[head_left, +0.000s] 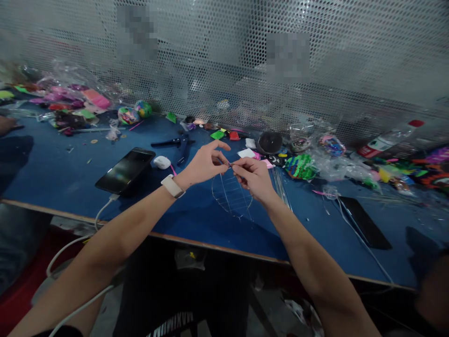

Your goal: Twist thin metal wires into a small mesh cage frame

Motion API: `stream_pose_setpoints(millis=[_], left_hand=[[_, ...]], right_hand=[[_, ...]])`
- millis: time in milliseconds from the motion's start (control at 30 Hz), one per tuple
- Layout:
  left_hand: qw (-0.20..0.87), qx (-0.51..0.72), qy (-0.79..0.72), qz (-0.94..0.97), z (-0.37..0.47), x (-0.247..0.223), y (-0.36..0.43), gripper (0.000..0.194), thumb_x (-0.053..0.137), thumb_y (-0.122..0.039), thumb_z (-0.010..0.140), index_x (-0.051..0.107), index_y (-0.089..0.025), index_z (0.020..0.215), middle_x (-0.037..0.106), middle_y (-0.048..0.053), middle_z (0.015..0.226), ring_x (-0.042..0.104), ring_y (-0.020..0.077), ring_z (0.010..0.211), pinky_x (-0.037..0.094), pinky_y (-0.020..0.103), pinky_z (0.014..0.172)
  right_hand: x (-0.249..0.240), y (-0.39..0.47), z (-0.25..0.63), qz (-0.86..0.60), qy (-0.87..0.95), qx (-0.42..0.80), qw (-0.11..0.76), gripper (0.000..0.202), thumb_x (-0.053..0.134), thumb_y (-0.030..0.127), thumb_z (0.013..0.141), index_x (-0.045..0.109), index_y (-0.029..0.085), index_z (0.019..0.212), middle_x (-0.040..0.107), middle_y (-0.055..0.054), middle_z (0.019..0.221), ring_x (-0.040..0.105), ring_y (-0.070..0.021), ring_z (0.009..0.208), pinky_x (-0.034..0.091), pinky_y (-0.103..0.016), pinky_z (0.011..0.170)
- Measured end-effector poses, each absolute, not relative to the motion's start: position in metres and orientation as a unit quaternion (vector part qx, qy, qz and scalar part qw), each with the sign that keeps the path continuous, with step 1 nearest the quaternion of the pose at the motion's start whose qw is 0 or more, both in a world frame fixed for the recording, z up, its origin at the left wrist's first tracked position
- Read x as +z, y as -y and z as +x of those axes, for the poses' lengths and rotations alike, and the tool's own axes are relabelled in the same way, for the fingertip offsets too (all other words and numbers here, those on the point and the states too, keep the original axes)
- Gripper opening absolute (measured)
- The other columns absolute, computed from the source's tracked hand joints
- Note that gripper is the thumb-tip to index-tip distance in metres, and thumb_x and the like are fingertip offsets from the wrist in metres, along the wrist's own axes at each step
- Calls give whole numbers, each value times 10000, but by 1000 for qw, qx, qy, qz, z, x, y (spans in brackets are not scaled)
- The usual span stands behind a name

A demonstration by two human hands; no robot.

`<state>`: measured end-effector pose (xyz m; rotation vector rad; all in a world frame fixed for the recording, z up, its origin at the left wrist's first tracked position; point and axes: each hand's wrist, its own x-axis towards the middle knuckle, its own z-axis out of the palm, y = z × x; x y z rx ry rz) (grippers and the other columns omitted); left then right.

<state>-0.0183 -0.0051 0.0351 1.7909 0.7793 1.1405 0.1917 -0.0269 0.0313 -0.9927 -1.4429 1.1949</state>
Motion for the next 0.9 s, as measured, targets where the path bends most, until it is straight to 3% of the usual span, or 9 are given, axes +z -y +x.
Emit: stream_pose_setpoints(millis=[133, 333, 600, 900], left_hand=[[390, 440, -305, 749, -22, 37, 3, 367, 747, -163, 815, 667, -188, 1173, 813, 47, 870, 795, 194, 809, 628, 357, 785], [357, 419, -293, 782, -27, 36, -3, 302, 731, -149, 828, 688, -188, 1124, 815, 53, 897, 788, 186, 797, 619, 330, 748], [163, 365, -296, 868, -27, 39, 4, 179, 633, -115, 952, 744, -194, 1069, 834, 78, 1046, 783, 203, 902, 611, 366, 859], [190, 384, -342, 837, -16, 33, 8, 193, 612, -39, 901, 719, -189, 958, 832, 64, 965, 764, 189, 817, 557, 338, 769]], right_hand=[[28, 27, 190, -406, 599, 495, 481, 330, 948, 488, 757, 775, 219, 840, 633, 38, 629, 466, -84, 466, 263, -218, 347], [20, 27, 186, -407, 606, 496, 470, 318, 937, 484, 773, 766, 223, 835, 651, 30, 655, 489, -88, 468, 270, -223, 350], [16, 23, 187, -421, 605, 492, 463, 323, 922, 483, 778, 740, 223, 836, 652, 26, 670, 485, -90, 484, 288, -235, 375], [8, 20, 188, -434, 629, 450, 461, 242, 847, 432, 826, 719, 228, 812, 623, 37, 627, 485, -98, 473, 328, -241, 414]])
